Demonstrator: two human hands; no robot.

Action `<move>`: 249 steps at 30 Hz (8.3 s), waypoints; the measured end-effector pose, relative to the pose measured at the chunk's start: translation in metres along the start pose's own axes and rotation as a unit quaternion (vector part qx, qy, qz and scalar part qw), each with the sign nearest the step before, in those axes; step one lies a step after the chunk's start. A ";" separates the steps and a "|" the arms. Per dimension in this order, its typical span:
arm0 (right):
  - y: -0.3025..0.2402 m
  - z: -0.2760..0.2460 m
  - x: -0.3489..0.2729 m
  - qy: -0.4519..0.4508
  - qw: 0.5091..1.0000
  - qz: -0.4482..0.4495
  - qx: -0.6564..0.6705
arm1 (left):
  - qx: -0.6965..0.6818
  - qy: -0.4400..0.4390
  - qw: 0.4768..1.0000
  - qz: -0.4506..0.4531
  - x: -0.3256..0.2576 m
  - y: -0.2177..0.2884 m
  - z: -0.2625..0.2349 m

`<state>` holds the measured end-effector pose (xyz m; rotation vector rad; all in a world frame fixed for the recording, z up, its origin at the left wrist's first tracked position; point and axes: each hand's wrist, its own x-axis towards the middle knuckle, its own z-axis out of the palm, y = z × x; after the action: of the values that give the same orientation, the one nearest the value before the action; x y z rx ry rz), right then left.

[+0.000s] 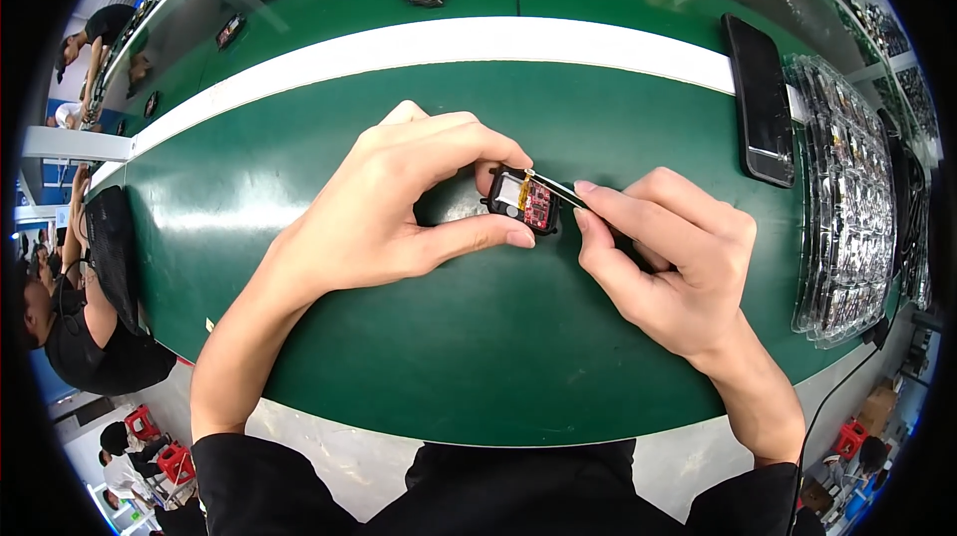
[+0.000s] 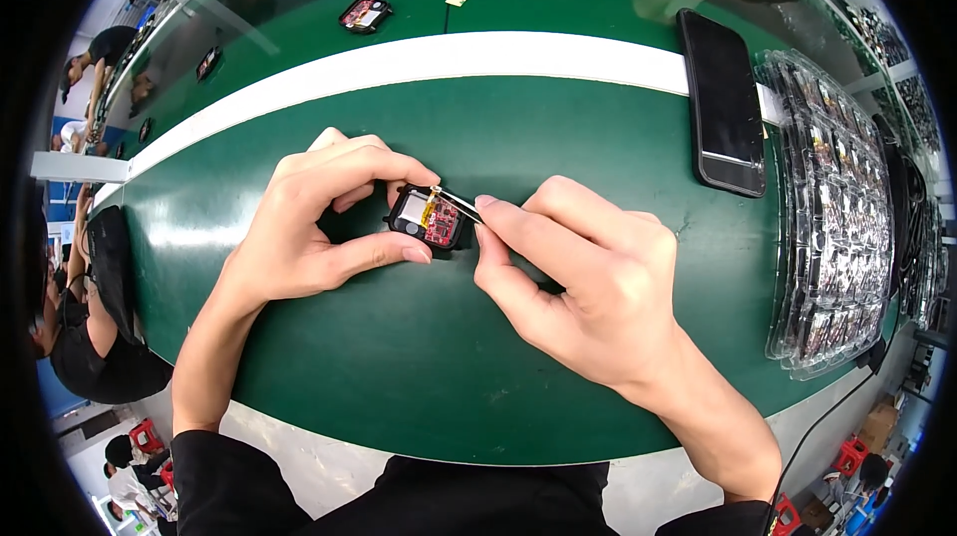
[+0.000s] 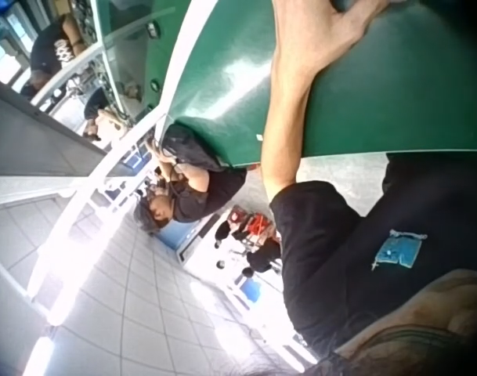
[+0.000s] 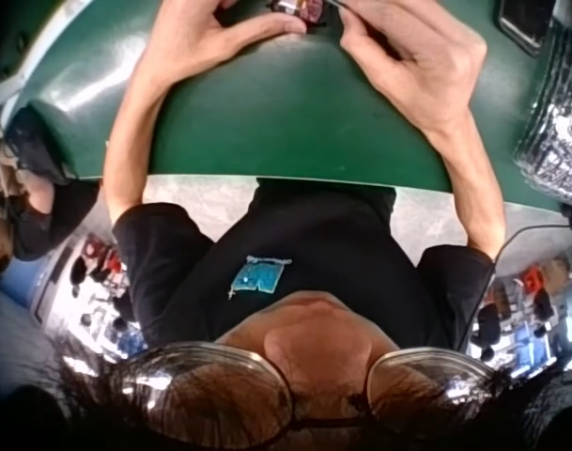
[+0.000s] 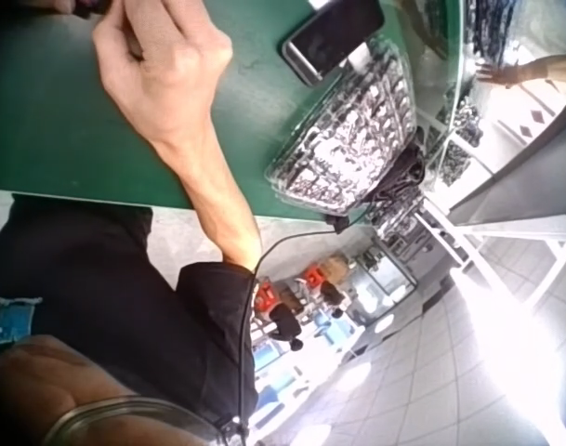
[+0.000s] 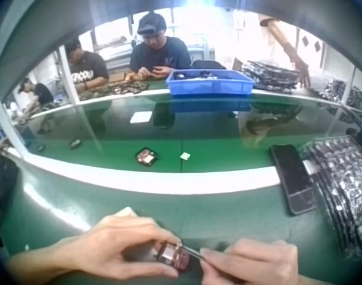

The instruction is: Assembling or inspecting a small electronic component using a precision tool.

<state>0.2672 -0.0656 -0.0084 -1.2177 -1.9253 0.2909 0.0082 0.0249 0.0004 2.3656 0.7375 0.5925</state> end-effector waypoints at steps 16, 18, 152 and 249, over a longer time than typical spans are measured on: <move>0.002 -0.006 0.004 -0.046 0.987 0.086 0.130 | -0.073 -0.062 0.995 -0.016 0.000 -0.011 -0.011; 0.002 -0.006 0.004 -0.046 0.986 0.090 0.131 | -0.069 -0.064 0.995 -0.015 0.000 -0.010 -0.012; 0.000 0.000 0.002 -0.043 0.960 0.174 0.216 | 0.108 0.071 0.992 -0.001 -0.014 0.009 0.007; 0.000 0.001 -0.001 -0.058 0.990 0.043 0.119 | -0.033 -0.050 0.998 0.015 -0.011 -0.006 -0.006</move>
<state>0.2662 -0.0665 -0.0097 -1.1477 -1.8753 0.6305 -0.0054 0.0244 -0.0015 2.3309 0.6312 0.4999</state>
